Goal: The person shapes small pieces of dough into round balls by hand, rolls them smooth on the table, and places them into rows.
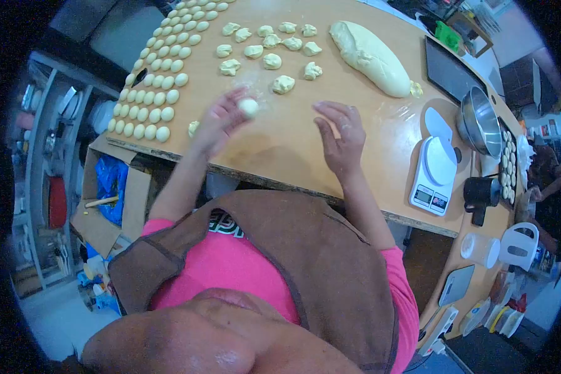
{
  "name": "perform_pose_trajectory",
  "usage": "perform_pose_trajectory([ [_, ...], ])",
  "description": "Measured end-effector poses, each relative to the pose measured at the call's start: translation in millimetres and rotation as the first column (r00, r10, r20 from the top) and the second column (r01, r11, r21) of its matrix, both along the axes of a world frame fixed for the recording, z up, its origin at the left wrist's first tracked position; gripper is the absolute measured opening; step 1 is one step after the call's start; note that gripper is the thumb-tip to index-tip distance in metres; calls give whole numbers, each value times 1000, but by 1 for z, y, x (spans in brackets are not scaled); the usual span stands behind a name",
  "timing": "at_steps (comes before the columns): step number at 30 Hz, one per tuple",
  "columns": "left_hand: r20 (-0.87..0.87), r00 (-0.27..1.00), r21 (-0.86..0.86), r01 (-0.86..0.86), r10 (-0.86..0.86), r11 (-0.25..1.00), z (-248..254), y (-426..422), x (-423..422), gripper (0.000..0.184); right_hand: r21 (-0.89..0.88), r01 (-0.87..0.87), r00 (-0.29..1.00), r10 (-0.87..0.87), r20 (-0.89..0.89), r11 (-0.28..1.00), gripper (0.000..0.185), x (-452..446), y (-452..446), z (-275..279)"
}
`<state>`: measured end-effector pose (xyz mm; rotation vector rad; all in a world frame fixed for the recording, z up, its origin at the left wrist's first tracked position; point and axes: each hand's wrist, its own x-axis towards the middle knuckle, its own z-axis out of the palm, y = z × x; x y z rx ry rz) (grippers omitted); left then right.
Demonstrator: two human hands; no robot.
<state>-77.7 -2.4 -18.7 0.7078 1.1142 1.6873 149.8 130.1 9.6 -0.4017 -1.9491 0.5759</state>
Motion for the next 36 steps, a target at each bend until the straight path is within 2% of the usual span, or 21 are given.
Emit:
perform_pose_trajectory([
  [2, -443, 880, 23, -177, 169, 984, -10, 13, -59, 41, -60, 26, 999, -23, 49, 998, 18, -2, 16, -28],
  [3, -628, 746, 65, -230, 219, 971, -14, 17, -91, 41, -115, 63, 993, -51, 103, 991, 19, -3, 22, -34],
  [5, -923, 348, -5, -438, 165, 899, 7, 16, -134, 43, -93, 42, 995, -34, 90, 995, 19, -3, 25, -36],
  [6, -924, 345, -5, -438, 163, 899, 8, 17, -156, 43, -72, 28, 996, -22, 87, 997, 20, -2, 24, -37],
  [8, -998, 43, 17, -489, 44, 872, 6, 23, -195, 43, -100, 35, 997, -27, 78, 994, 21, -3, 23, -37],
  [9, -998, 40, 18, -485, 43, 874, 5, 26, -208, 43, -126, 41, 997, -32, 75, 991, 22, -4, 23, -37],
  [11, -993, -88, -22, -500, -76, 866, 0, 33, -224, 44, -126, 46, 996, -37, 75, 991, 23, -3, 25, -39],
  [12, -993, -87, -22, -499, -75, 867, -3, 38, -228, 44, -127, 48, 996, -38, 80, 991, 24, -2, 26, -39],
  [15, -969, -121, -130, -491, -216, 862, -6, 47, -230, 46, -126, 61, 995, -49, 91, 990, 24, -2, 25, -39],
  [17, -902, -142, -282, -521, -408, 806, -5, 50, -232, 48, -126, 52, 995, -40, 93, 991, 24, -2, 25, -39],
  [18, -902, -143, -282, -521, -408, 806, -7, 49, -235, 48, -126, 47, 995, -35, 92, 991, 25, -1, 25, -40],
  [20, -971, -165, -55, -554, -174, 831, -10, 45, -235, 44, -143, 51, 996, -38, 86, 988, 25, -1, 25, -38],
  [24, -986, -88, -71, -547, -141, 834, -12, 53, -232, 47, -156, 36, 995, -22, 96, 987, 26, -3, 22, -38],
  [26, -976, -203, 6, -367, -74, 930, -18, 68, -226, 51, -153, 16, 996, -2, 93, 988, 26, -5, 22, -40],
  [27, -976, -206, 9, -364, -71, 931, -19, 77, -216, 51, -150, 0, 995, 14, 94, 989, 26, -6, 23, -41],
  [29, -981, 183, -125, -312, -69, 942, -26, 98, -196, 50, -145, 13, 996, 0, 93, 989, 26, -5, 24, -42],
  [30, -996, -10, -83, -367, -93, 926, -29, 107, -189, 44, -142, 23, 996, -9, 93, 990, 26, -4, 24, -42],
  [31, -996, -8, -80, -361, -89, 929, -27, 113, -189, 44, -139, 30, 995, -17, 95, 990, 26, -3, 24, -41],
  [33, -945, -73, -260, -417, -317, 871, -24, 132, -197, 34, -156, 41, 996, -29, 80, 987, 26, -1, 25, -38],
  [34, -947, -80, -254, -408, -311, 877, -22, 138, -203, 34, -151, 51, 996, -40, 76, 987, 26, 0, 27, -38],
  [36, -974, -218, 3, -292, -64, 956, -15, 138, -206, 27, -134, 37, 998, -30, 56, 990, 25, 1, 29, -41],
])
